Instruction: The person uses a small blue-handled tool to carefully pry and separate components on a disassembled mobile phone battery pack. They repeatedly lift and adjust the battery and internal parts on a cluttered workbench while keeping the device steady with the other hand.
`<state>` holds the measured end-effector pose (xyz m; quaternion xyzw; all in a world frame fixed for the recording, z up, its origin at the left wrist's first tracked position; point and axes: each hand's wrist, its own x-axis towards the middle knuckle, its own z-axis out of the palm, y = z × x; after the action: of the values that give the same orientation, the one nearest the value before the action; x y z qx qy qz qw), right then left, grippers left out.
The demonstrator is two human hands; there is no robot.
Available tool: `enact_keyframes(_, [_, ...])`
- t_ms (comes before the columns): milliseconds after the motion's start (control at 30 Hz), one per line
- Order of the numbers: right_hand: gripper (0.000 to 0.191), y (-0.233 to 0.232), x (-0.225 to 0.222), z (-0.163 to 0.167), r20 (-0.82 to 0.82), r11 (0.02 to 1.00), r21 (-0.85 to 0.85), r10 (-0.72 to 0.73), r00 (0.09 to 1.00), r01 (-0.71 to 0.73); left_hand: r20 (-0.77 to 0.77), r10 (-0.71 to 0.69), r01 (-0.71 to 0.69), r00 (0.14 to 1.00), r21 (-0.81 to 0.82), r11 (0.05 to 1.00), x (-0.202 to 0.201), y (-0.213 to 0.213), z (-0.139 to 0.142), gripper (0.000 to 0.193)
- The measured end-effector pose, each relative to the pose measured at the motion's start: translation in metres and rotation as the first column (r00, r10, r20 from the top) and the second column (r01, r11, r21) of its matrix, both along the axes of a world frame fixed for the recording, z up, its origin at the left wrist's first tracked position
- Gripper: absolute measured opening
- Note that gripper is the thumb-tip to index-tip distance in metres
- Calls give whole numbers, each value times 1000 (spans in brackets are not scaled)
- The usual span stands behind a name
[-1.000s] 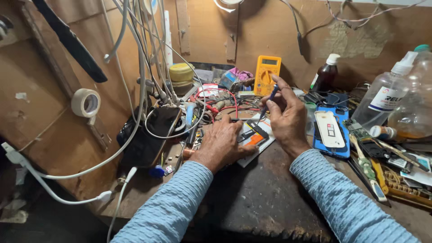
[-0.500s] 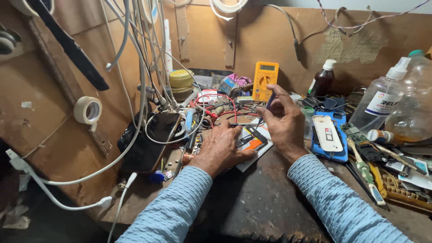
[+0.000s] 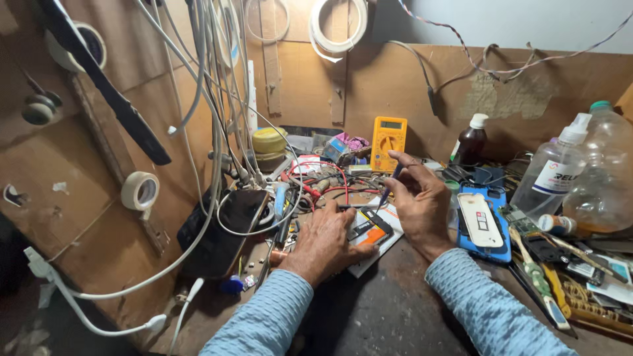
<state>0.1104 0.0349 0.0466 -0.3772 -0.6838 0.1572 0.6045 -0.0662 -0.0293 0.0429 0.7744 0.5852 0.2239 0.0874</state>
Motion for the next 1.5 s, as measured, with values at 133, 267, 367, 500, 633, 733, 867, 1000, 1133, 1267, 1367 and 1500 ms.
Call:
enact_keyframes(133, [57,-1,0,1,25,999,-7,53,998,-53,23,-6,5,1000,45,999,-1,-1,-3,78])
enact_keyframes(267, [53,-2,-2,3,75,993,-42,-104,992,107,6,-2,2,1000,6,1000,0,1,-2,80])
enact_keyframes(367, [53,-2,-3,1,-31,998,-13,56,998,-56,3,6,-6,1000,-13,1000,-1,0,-1,77])
enact_keyframes(500, [55,-1,-2,-2,85,999,22,-45,995,43,4,1,-1,1000,2,1000,0,0,-2,78])
enact_keyframes(633, [56,2,-2,-1,95,994,34,-105,990,102,10,5,-5,1000,8,1000,0,1,-3,80])
enact_keyframes(733, [59,-1,-4,-2,34,1000,9,1,999,-1,5,10,-10,1000,-19,1000,1,3,-4,79])
enact_keyframes(867, [70,-6,-7,-3,184,987,120,-127,975,106,12,-2,2,1000,17,1000,-1,1,-5,78])
enact_keyframes(1000, [71,-4,-6,-2,78,999,-39,-25,997,28,-3,13,-13,1000,2,1000,0,2,-6,78])
enact_keyframes(1133, [74,-4,2,-4,-6,997,-64,49,999,-49,17,0,0,1000,22,1000,0,3,-10,79])
enact_keyframes(1267, [75,-6,11,-3,3,999,9,45,999,-45,41,-14,13,999,37,999,-3,5,-10,82])
enact_keyframes(1367, [76,-5,21,1,0,998,-45,36,999,-36,61,-22,19,998,42,999,-5,7,-9,85])
enact_keyframes(1500, [50,1,35,7,15,949,-295,117,993,-108,60,-41,40,997,9,999,-8,6,-7,87])
